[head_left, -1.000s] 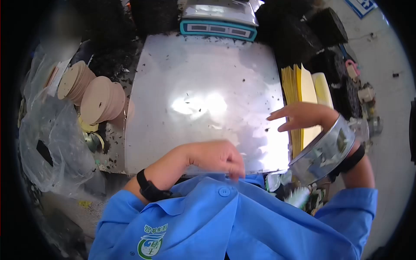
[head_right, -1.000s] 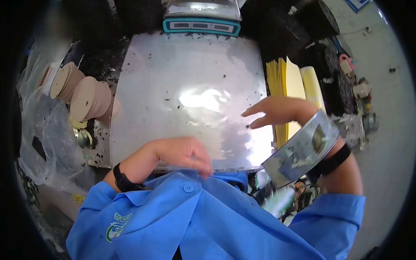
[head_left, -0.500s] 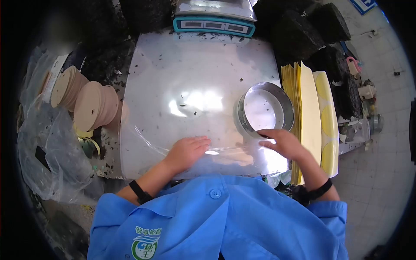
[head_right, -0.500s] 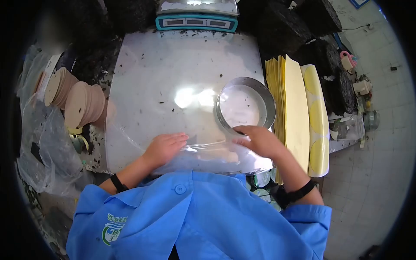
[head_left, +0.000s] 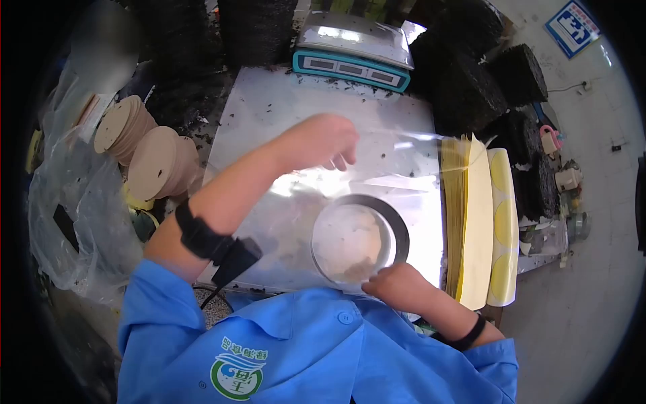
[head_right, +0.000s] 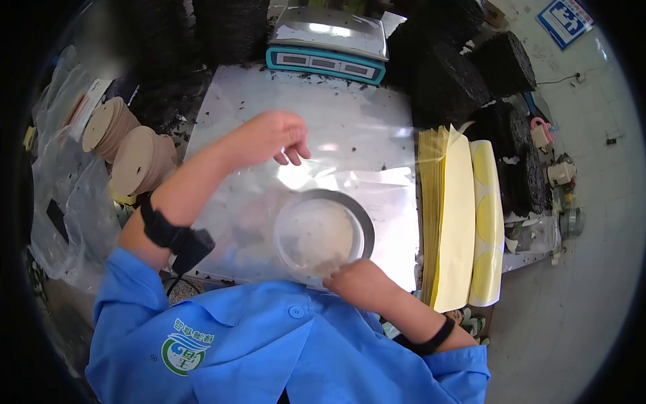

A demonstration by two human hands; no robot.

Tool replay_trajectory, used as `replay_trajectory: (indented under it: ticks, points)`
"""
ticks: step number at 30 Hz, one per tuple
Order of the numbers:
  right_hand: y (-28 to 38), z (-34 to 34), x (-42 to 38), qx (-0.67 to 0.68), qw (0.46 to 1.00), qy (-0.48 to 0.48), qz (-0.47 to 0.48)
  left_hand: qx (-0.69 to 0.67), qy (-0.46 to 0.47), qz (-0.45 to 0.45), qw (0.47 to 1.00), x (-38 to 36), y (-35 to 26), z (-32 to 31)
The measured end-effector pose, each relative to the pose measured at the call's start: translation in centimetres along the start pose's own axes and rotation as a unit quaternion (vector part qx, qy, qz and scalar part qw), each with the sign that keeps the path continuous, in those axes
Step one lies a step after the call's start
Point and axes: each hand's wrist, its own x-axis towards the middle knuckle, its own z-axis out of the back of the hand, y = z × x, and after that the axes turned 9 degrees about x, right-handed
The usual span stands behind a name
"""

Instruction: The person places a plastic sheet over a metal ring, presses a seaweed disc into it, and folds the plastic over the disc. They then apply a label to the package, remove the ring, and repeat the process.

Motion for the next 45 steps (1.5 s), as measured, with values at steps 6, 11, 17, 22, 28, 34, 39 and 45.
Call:
replay_trajectory:
  ticks: [6,11,17,22,28,34,39,45]
  points:
    - [-3.4,1.1,10.9,0.03,0.967,-0.247,-0.056,0.305,-0.103,-0.217,0.922,-9.6,1.0,-9.0]
    - [3.7,1.1,3.9,0.112,0.983,0.073,-0.123,0.524,-0.137,-0.287,0.79,-10.8,7.0,-13.4]
    - [-0.3,-4.5,0.6,0.024,0.96,-0.162,-0.226,0.488,-0.085,-0.243,0.834,-8.4,5.4,-10.5]
    - [-2.7,-4.5,0.0,0.056,0.988,-0.108,-0.091,0.602,-0.109,-0.125,0.781,-5.3,8.7,-9.0]
    - [-13.2,13.3,-1.0,0.053,0.868,-0.447,-0.209,0.523,-0.284,0.028,0.803,-9.8,6.5,-2.3]
    - [-13.8,15.5,8.2,0.101,0.894,-0.426,-0.091,0.506,-0.331,0.04,0.796,-10.2,5.9,-1.5]
    - [-14.9,12.8,11.9,0.084,0.919,-0.379,-0.073,0.481,-0.212,-0.047,0.849,-5.7,7.7,-5.8]
    - [-15.8,11.7,13.8,0.129,0.914,-0.361,-0.133,0.467,-0.164,-0.064,0.867,-4.4,9.4,-6.8]
